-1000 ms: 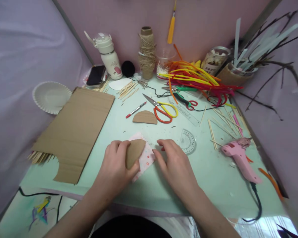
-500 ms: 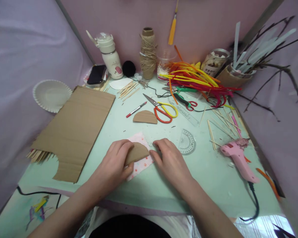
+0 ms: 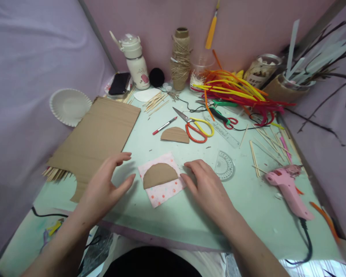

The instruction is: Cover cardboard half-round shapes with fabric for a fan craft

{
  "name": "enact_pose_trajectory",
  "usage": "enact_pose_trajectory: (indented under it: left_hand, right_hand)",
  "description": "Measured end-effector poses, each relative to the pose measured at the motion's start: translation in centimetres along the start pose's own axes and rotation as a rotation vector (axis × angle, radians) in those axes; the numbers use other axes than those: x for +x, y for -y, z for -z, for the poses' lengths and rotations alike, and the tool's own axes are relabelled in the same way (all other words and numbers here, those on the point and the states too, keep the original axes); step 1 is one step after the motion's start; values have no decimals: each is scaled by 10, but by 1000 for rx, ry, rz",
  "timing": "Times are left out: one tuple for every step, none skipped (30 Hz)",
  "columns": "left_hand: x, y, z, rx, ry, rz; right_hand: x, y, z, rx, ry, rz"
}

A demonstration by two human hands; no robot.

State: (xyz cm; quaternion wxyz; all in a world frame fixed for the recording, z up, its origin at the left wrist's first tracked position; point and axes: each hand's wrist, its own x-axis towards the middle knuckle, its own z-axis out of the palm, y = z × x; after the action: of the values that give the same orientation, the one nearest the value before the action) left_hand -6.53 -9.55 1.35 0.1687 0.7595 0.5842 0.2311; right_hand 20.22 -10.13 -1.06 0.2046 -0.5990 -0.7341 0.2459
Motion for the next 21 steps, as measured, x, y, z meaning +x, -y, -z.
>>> enact_pose_trajectory:
  left_hand:
    - [-5,0,0,3,-26,10]
    - [-9,-1,-3,-3,-30,7]
    - [-14,-4,-8,-16,-18,0]
    - [-18,-6,-15,-32,0,-5]
    - [-22,-9,-22,-45,16,-1]
    - [-24,-11,-29,-52,24,12]
    - [-26,-13,-35,-54,30,33]
    - [-27,-14,-39,-54,39,53]
    - [-28,-15,-42,-55,56,69]
    - [-28,-15,-44,-55,79,80]
    - [-28,-14,-44,-58,108,85]
    - [-28,-13,-44,-61,133,87]
    - [-28,-12,-43,-62,150,86]
    - [-29,-11,-42,-61,159,84]
    - [-29,-11,-41,-60,161,81]
    - [-30,-10,-41,-58,161,78]
    - [-30,-9,-41,-55,159,75]
    - [-30,-9,-41,-53,157,73]
    - [-31,-9,-41,-52,157,69]
    - [-31,-9,-41,-49,159,66]
    - [-31,-9,-41,-46,163,61]
  right_hand:
    - [1,3,3,-10,0,44]
    - [2,6,6,-19,13,99]
    - [5,11,9,-23,36,164]
    - [9,16,10,-22,70,233]
    - [14,21,9,-16,111,300]
    - [19,25,7,-6,153,359]
    - [25,28,4,6,193,403]
    - [31,30,1,19,229,430]
    - [35,31,-3,33,259,441]
    - [39,31,-6,49,284,442]
    - [41,31,-9,67,298,443]
    - [43,30,-10,88,306,445]
    - [43,29,-11,109,308,452]
    - [42,27,-10,129,303,462]
    - [42,27,-9,143,300,472]
    - [41,26,-8,149,301,478]
    - [40,26,-7,150,308,479]
    - [40,26,-7,146,321,474]
    - [40,26,-7,140,335,466]
    - [40,27,-7,133,348,456]
    - [41,27,-8,128,358,446]
